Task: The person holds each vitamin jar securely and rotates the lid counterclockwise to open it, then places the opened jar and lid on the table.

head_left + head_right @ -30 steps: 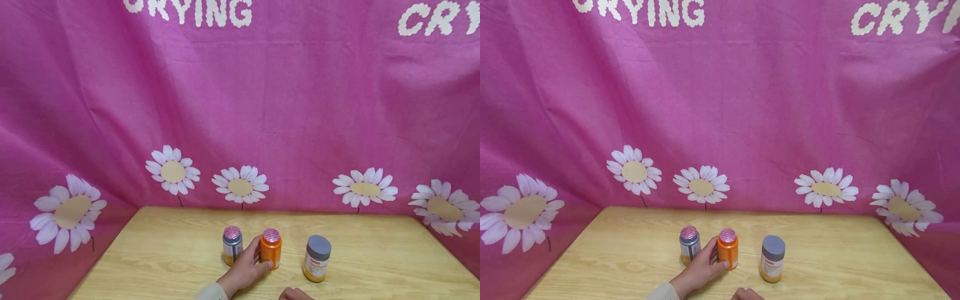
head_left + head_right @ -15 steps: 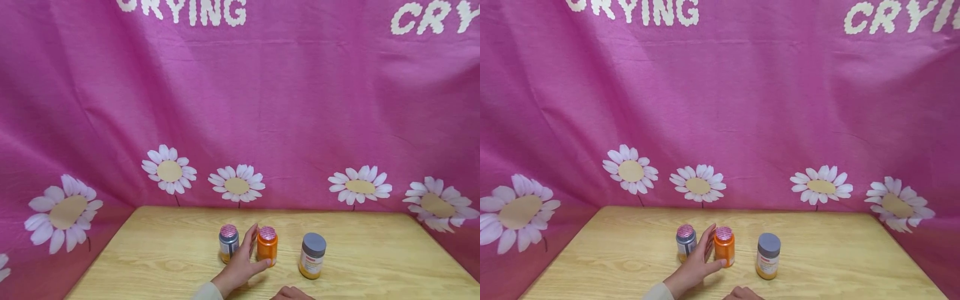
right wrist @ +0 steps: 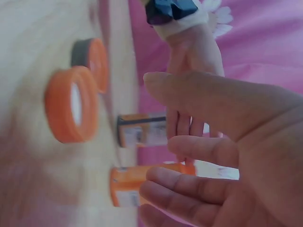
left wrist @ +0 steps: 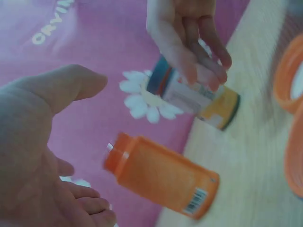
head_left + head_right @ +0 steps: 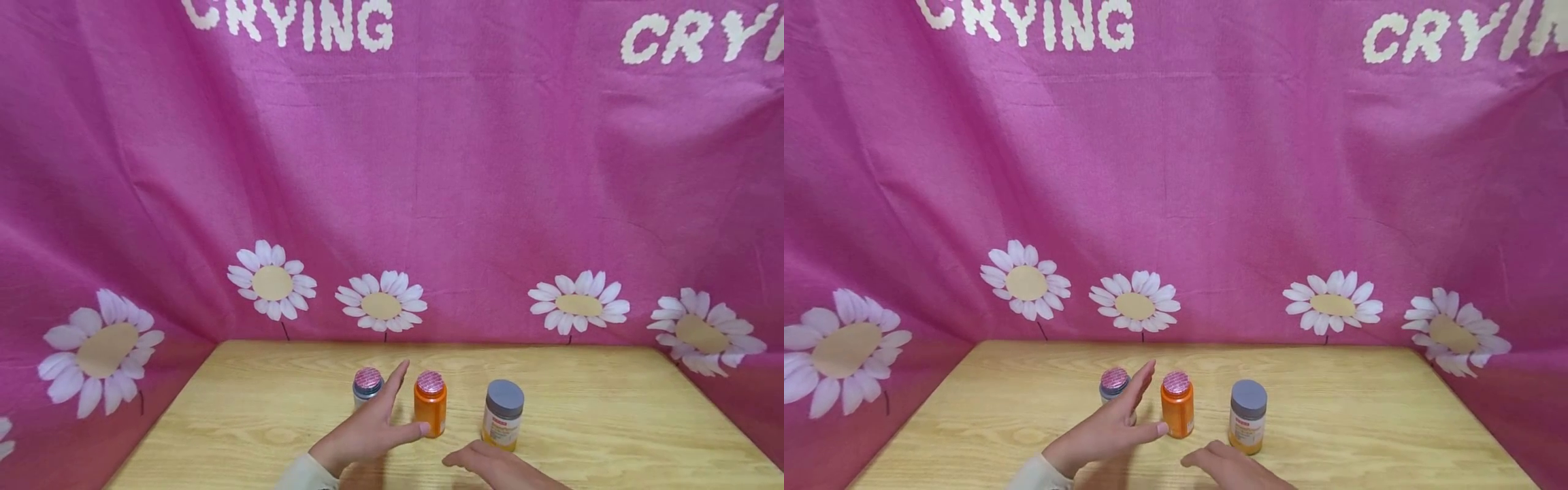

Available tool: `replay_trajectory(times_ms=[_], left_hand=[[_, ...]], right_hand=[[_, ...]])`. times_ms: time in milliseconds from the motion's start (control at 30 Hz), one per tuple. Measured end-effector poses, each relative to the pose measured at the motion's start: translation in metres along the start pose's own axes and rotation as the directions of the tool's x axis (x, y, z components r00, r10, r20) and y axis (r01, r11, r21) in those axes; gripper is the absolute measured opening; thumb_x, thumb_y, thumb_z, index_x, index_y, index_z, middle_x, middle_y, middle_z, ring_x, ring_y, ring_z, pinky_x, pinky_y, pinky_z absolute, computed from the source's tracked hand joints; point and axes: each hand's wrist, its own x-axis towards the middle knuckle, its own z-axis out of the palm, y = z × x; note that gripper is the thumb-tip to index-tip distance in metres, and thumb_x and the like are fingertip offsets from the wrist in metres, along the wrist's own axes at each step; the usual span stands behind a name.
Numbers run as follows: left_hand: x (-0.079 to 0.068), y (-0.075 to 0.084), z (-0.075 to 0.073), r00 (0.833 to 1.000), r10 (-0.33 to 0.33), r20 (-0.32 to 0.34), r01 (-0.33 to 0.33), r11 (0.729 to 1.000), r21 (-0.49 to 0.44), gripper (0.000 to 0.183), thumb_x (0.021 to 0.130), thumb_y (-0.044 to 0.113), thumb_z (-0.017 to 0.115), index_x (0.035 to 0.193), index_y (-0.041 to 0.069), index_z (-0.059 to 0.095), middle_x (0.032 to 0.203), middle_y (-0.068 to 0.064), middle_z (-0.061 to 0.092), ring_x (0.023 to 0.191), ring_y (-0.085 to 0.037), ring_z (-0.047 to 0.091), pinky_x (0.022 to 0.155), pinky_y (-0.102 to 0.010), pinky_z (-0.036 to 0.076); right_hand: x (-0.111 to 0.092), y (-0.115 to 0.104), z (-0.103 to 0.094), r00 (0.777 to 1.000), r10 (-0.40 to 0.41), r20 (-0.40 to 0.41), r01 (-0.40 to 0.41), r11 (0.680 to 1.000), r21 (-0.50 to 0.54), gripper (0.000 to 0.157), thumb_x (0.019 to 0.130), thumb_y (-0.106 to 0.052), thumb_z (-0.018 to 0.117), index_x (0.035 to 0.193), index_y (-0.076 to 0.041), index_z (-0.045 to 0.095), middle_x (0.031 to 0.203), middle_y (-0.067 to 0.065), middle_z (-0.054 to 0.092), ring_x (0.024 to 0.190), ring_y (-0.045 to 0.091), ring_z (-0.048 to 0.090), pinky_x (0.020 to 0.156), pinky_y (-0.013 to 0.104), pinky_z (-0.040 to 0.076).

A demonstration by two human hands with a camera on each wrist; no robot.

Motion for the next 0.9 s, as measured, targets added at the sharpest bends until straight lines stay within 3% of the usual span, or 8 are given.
replay_trajectory(times_ms=[133, 233, 300, 400, 500, 667, 833, 900], left_hand=[[-0.002, 0.019, 0.001, 0.997, 0.08, -0.018, -0.079, 0.996, 0.04, 0.083, 0.079, 0.048, 0.063, 0.141, 0.039, 0.009, 0.147, 0.0, 0.02, 0.132, -0.025, 0.023, 0.098, -0.056, 0.025], [-0.002, 0.034, 0.009, 0.994, 0.104, -0.037, -0.102, 0.993, 0.065, 0.079, 0.079, 0.051, 0.061, 0.139, 0.042, 0.012, 0.145, 0.005, 0.025, 0.13, -0.023, 0.027, 0.097, -0.054, 0.029], [0.0, 0.04, 0.017, 0.992, 0.117, -0.039, -0.114, 0.992, 0.058, 0.075, 0.08, 0.051, 0.059, 0.138, 0.043, 0.013, 0.143, 0.007, 0.029, 0.129, -0.021, 0.03, 0.098, -0.05, 0.031], [0.007, 0.045, 0.033, 0.99, 0.137, -0.036, -0.137, 0.991, -0.006, 0.07, 0.083, 0.048, 0.058, 0.138, 0.04, 0.017, 0.141, 0.006, 0.031, 0.129, -0.018, 0.031, 0.1, -0.042, 0.032], [0.018, 0.045, 0.052, 0.989, 0.144, -0.042, -0.146, 0.987, -0.061, 0.066, 0.085, 0.039, 0.057, 0.139, 0.033, 0.021, 0.14, 0.004, 0.033, 0.128, -0.018, 0.032, 0.1, -0.033, 0.033], [0.033, 0.043, 0.075, 0.994, 0.085, -0.064, -0.091, 0.992, -0.086, 0.062, 0.084, 0.029, 0.057, 0.138, 0.024, 0.027, 0.137, -0.001, 0.038, 0.124, -0.02, 0.039, 0.097, -0.032, 0.036], [0.044, 0.038, 0.084, 0.999, 0.001, -0.036, -0.006, 0.99, -0.143, 0.061, 0.084, 0.033, 0.056, 0.137, 0.021, 0.029, 0.135, -0.009, 0.041, 0.122, -0.025, 0.041, 0.095, -0.037, 0.038], [0.046, 0.036, 0.089, 1.0, -0.024, -0.015, 0.022, 0.99, -0.142, 0.062, 0.083, 0.034, 0.056, 0.137, 0.021, 0.029, 0.134, -0.012, 0.042, 0.121, -0.027, 0.042, 0.094, -0.038, 0.039]], right_hand=[[-0.012, -0.007, -0.017, 0.996, -0.035, -0.087, 0.031, 0.998, -0.051, 0.053, 0.08, -0.044, 0.063, 0.124, -0.018, 0.049, 0.122, 0.001, 0.052, 0.109, 0.014, 0.049, 0.082, 0.033, 0.046], [-0.016, -0.01, -0.028, 0.985, -0.069, -0.161, 0.054, 0.994, -0.092, 0.052, 0.081, -0.045, 0.061, 0.123, -0.018, 0.049, 0.118, -0.003, 0.053, 0.104, 0.011, 0.051, 0.079, 0.031, 0.046], [-0.018, -0.013, -0.034, 0.979, -0.038, -0.199, 0.019, 0.995, -0.096, 0.05, 0.081, -0.047, 0.06, 0.122, -0.02, 0.05, 0.113, -0.007, 0.053, 0.099, 0.008, 0.051, 0.077, 0.029, 0.048], [-0.021, -0.017, -0.041, 0.958, -0.007, -0.286, -0.029, 0.992, -0.123, 0.047, 0.08, -0.048, 0.06, 0.119, -0.024, 0.051, 0.106, -0.013, 0.052, 0.091, 0.004, 0.051, 0.073, 0.026, 0.048], [-0.023, -0.02, -0.045, 0.923, -0.023, -0.383, -0.055, 0.98, -0.192, 0.043, 0.079, -0.045, 0.064, 0.117, -0.028, 0.05, 0.104, -0.015, 0.052, 0.09, 0.005, 0.053, 0.073, 0.026, 0.048], [-0.022, -0.021, -0.051, 0.874, 0.006, -0.486, -0.16, 0.948, -0.275, 0.038, 0.077, -0.04, 0.068, 0.111, -0.026, 0.055, 0.102, -0.014, 0.054, 0.089, 0.006, 0.054, 0.075, 0.029, 0.048], [-0.018, -0.015, -0.057, 0.838, 0.163, -0.522, -0.32, 0.92, -0.227, 0.041, 0.072, -0.034, 0.073, 0.107, -0.019, 0.059, 0.098, -0.007, 0.054, 0.087, 0.009, 0.053, 0.073, 0.033, 0.047], [-0.017, -0.012, -0.058, 0.811, 0.245, -0.532, -0.398, 0.897, -0.193, 0.045, 0.07, -0.036, 0.075, 0.108, -0.019, 0.058, 0.097, -0.004, 0.053, 0.085, 0.01, 0.051, 0.072, 0.034, 0.046]])
